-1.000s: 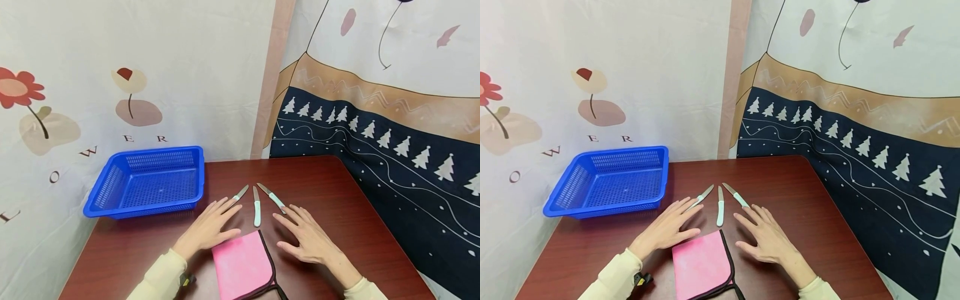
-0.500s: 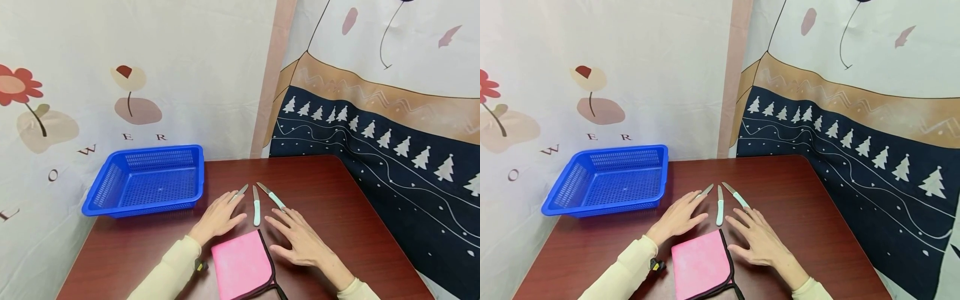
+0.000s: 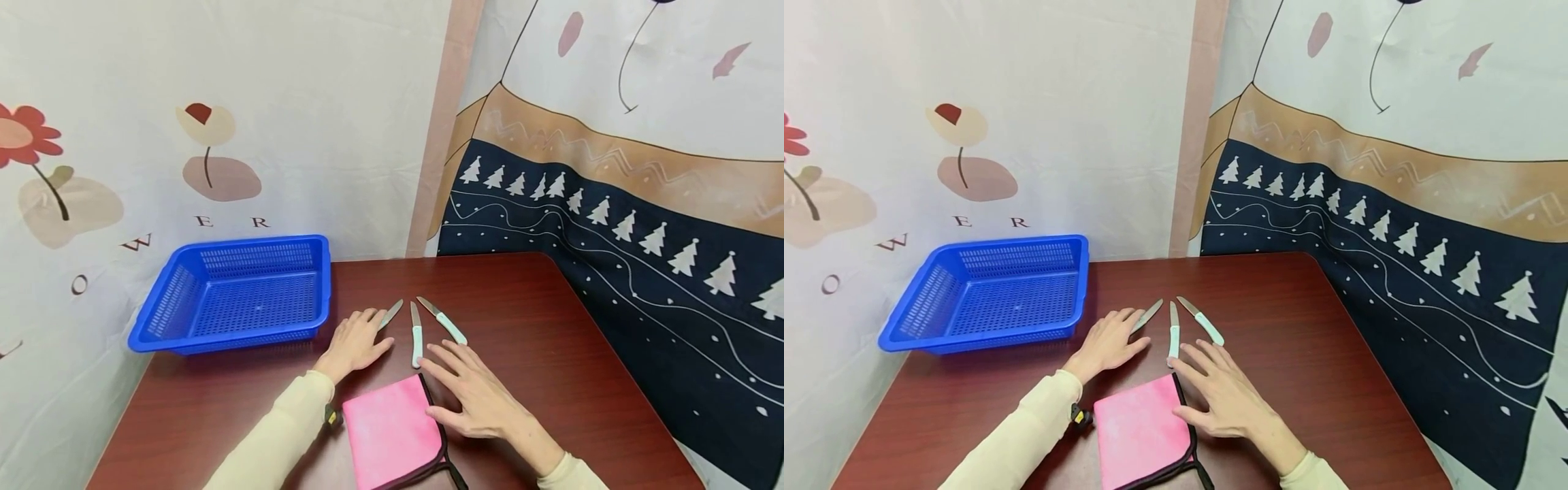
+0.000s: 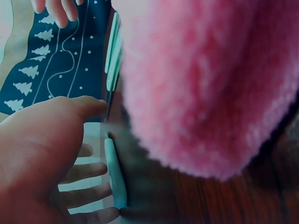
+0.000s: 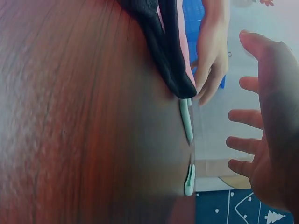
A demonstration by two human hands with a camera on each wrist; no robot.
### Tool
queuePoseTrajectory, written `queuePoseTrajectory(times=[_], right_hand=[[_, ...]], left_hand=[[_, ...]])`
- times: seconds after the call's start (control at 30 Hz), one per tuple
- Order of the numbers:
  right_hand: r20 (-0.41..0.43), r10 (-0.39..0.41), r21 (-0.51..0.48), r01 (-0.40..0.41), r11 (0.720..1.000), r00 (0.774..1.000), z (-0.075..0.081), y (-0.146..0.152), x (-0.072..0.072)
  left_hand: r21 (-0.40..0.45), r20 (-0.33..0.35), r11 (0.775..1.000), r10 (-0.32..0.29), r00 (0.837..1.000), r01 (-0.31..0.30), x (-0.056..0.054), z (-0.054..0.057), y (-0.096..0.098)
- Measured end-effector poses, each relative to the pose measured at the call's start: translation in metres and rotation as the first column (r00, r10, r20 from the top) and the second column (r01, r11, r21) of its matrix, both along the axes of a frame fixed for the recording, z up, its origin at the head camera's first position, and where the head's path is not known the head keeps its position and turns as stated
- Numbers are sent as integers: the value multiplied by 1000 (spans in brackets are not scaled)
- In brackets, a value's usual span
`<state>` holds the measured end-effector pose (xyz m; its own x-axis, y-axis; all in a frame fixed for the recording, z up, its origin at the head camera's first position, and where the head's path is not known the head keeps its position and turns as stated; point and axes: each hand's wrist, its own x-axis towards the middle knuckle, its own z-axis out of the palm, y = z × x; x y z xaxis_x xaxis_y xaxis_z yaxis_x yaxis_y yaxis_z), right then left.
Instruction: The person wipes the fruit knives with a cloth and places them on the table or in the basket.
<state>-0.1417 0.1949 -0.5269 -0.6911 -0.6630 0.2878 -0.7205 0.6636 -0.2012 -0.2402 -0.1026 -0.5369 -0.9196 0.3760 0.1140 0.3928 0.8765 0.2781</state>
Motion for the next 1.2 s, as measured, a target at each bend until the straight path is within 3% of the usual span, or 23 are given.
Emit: queuePoseTrajectory(times=[0.37,0.57,0.63,0.77,0.87,1.0,1.2], right_hand=[[-54,40,13,-39,999,998,0,-10,2],[-28,40,19,-39,999,999,1,-13,3],[-22,40,13,-40,999,999,1,-14,3],[-30,42,8,-42,999,999,1,-14,3],[-45,44,16,-43,999,998,1,-14,3],[-44,53,15,-53,999,998,2,-14,3],[-53,63,7,-63,998,997,2,-15,3]], left_hand=[[-95,-43,995,22,999,-26,-10,-2,4],[-49,-84,999,14,996,-18,-10,-4,4],[-24,-128,1000,4,992,-7,-15,-16,2],[10,-207,1000,-9,978,11,-35,-55,-6],[17,-226,1000,-16,974,20,-47,-77,-10],[30,-212,999,-21,977,28,-52,-86,-13],[40,-195,999,-25,981,33,-48,-84,-13]])
